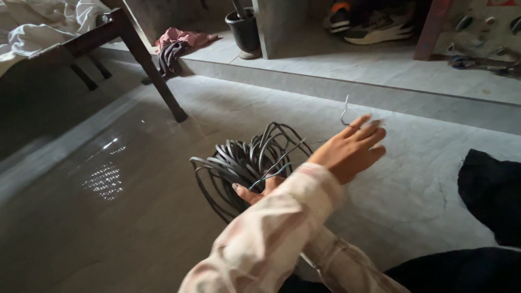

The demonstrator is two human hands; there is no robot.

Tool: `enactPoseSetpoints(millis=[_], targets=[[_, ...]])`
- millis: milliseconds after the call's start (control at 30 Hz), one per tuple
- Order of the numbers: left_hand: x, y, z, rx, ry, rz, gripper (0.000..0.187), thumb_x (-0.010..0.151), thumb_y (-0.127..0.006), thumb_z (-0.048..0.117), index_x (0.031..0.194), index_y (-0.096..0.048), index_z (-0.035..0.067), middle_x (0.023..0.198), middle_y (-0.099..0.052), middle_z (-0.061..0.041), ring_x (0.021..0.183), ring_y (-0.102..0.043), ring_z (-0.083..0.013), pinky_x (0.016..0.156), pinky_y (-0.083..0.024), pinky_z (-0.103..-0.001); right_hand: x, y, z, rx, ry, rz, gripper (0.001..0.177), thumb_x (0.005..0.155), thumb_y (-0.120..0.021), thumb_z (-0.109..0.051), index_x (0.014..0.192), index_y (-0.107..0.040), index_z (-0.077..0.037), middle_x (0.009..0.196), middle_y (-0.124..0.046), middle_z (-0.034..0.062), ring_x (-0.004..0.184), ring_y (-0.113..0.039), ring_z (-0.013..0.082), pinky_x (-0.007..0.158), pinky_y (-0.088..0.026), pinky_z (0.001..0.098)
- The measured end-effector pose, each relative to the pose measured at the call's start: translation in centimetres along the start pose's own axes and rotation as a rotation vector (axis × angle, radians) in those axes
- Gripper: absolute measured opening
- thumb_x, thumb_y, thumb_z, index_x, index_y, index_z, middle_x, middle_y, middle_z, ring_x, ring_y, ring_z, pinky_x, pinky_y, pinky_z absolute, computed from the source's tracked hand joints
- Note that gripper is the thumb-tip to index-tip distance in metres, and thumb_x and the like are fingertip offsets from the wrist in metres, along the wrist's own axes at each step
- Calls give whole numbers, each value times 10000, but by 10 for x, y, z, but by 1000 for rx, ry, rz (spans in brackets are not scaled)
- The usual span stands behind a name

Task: The person sits on the floor and coils a long, dark grey cable by hand. They pull the cable into loops and wrap it into a neat bundle, securing it with a blue tie at the end.

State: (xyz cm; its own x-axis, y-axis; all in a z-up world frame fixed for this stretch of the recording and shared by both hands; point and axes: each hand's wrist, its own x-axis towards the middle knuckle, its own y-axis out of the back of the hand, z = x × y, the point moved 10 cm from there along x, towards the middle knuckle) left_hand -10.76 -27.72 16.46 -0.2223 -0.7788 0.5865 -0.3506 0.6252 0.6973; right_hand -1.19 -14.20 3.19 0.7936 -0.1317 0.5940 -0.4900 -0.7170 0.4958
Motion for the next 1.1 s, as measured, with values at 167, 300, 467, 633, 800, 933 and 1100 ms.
enactPoseSetpoints(millis=[167, 300, 467, 633, 800, 933, 1100], targets=[[-38, 58, -66, -552, 490, 17, 451, 1040, -693, 176, 1428, -548, -1, 1440, -563, -205, 1330, -539, -362, 1129, -410, -448, 22, 17, 6, 22, -120, -1, 628, 748, -784, -566, 965, -715, 19, 872, -742, 200, 842, -739, 358, 761, -564, 449], [-130, 161, -97, -47, 666, 489, 267, 1012, -606, 115, 1271, -673, 108, 1330, -660, -135, 1293, -602, -316, 1144, -467, -457, 23, 28, 7, 80, -383, -135, 638, 762, -771, -593, 910, -725, 25, 815, -735, 205, 795, -736, 361, 724, -564, 457], [-177, 88, -130, -321, 771, -81, 334, 871, -724, 216, 1201, -776, 206, 1203, -728, -27, 1260, -617, -229, 1135, -347, -490, 26, 44, -16, 97, -311, -126, 594, 796, -741, -574, 966, -729, -5, 808, -734, 204, 789, -733, 381, 704, -562, 469], [-171, 76, -119, -258, 637, -180, 332, 838, -694, 246, 1159, -766, 198, 1358, -665, -10, 1296, -576, -226, 1138, -305, -458, 30, 51, -22, 153, -254, -65, 563, 776, -756, -511, 1033, -705, -13, 859, -740, 207, 832, -718, 415, 682, -552, 485], [-172, 93, -122, -359, 678, -12, 243, 870, -711, 147, 1108, -758, 125, 1418, -616, -101, 1282, -562, -294, 1118, -346, -480, 33, 72, -46, 264, -9, 39, 556, 843, -718, -457, 1135, -667, 12, 960, -735, 215, 892, -706, 414, 713, -550, 458], [-237, 130, -109, -283, 1010, 512, 242, 909, -619, -12, 1117, -714, 67, 1262, -692, -82, 1187, -698, -245, 1024, -561, -364, 30, 55, -7, 204, -428, -141, 528, 772, -745, -530, 884, -694, -16, 760, -747, 193, 716, -743, 350, 679, -562, 438], [-325, 56, -78, -541, 1660, 404, 291, 938, -695, 262, 1121, -787, 55, 1076, -787, -77, 978, -721, -146, 871, -523, -260, 29, 56, 0, 71, -339, -86, 574, 775, -783, -550, 831, -680, 12, 701, -692, 200, 654, -691, 363, 625, -523, 458]])
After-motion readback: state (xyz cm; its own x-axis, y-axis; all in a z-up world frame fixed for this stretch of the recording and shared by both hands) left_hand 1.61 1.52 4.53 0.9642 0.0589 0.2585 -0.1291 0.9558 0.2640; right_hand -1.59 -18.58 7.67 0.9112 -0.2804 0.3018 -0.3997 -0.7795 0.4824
